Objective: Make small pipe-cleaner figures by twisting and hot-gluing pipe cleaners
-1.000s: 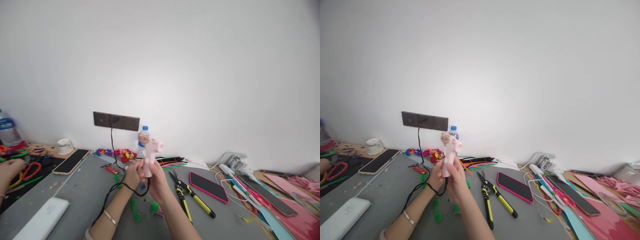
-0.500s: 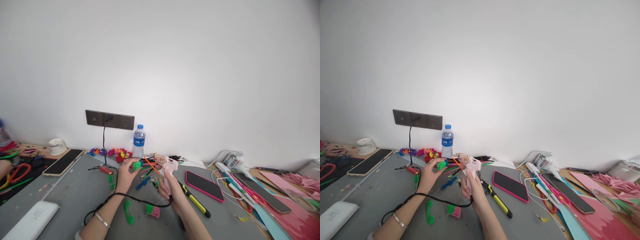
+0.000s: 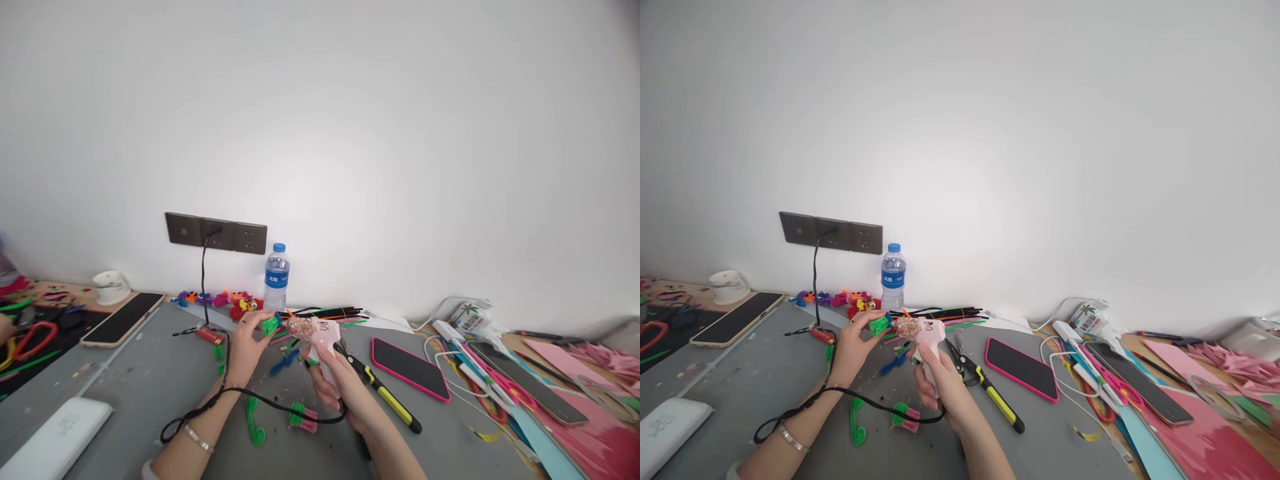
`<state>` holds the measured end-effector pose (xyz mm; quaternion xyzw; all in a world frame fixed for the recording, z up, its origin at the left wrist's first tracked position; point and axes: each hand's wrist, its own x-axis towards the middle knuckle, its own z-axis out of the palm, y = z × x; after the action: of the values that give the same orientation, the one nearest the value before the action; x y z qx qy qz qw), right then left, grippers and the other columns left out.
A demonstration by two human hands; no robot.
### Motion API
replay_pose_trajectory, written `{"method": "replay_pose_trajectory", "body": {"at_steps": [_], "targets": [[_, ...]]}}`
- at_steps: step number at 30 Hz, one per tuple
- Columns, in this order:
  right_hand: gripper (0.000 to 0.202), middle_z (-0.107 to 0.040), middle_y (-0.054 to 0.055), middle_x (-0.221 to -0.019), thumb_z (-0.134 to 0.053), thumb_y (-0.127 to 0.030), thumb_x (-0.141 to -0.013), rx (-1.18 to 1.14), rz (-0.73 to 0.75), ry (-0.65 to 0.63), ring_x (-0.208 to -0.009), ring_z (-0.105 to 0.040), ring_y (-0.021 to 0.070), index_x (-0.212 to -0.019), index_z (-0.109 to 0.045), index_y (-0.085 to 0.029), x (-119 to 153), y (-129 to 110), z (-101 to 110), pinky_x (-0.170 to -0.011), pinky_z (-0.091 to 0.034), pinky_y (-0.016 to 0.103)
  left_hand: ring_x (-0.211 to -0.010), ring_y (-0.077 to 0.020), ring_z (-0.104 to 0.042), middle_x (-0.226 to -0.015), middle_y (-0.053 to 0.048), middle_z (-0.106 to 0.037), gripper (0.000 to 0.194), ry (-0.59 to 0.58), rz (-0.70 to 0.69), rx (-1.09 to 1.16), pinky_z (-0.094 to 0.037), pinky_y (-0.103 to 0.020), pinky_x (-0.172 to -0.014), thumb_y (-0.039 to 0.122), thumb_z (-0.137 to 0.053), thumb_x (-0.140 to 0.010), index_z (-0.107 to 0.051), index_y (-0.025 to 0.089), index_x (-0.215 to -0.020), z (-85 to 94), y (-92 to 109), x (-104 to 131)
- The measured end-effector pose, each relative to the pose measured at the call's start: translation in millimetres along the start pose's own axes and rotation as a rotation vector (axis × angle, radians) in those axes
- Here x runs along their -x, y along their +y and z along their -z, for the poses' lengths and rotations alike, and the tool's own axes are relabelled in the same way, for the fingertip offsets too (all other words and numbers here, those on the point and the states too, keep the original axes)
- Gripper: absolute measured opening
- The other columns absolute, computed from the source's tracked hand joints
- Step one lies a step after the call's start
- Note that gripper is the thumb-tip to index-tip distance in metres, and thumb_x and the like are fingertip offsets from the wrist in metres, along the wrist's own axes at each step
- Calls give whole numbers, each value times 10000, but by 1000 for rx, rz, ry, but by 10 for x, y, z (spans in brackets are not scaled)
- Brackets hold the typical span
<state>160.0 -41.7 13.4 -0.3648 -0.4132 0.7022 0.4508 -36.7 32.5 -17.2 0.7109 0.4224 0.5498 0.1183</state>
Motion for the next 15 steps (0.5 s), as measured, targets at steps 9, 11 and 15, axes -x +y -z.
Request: {"method": "replay_pose_trajectory", "body": {"at_steps": [9, 11, 15], "targets": [[511, -312, -147, -375, -586, -657, -771, 26, -35, 33, -296, -129, 23, -915, -512, -172, 2, -7, -17, -311, -97, 170, -991, -254, -655, -1040, -72, -719, 217, -2, -49, 2, -562, -363, -761, 193, -607, -808, -664, 238, -1012, 11, 8, -11], [509, -309, -148, -376, -582, -655, -776, 37, -33, 48, -301, -122, 21, -917, -510, -172, 5, -11, -24, -313, -102, 167, -1000, -255, -650, -1047, -75, -717, 221, -9, -47, 6, -557, -376, -779, 179, -599, -807, -663, 236, -1011, 11, 9, -8], [510, -313, -148, -382, -589, -657, -767, 66, -31, 63, -313, -122, 20, -908, -503, -175, 12, -22, -36, -314, -116, 160, -1014, -257, -638, -1056, -78, -713, 226, -24, -34, 27, -556, -383, -779, 160, -589, -803, -662, 234, -1005, 12, 27, -7]]}}
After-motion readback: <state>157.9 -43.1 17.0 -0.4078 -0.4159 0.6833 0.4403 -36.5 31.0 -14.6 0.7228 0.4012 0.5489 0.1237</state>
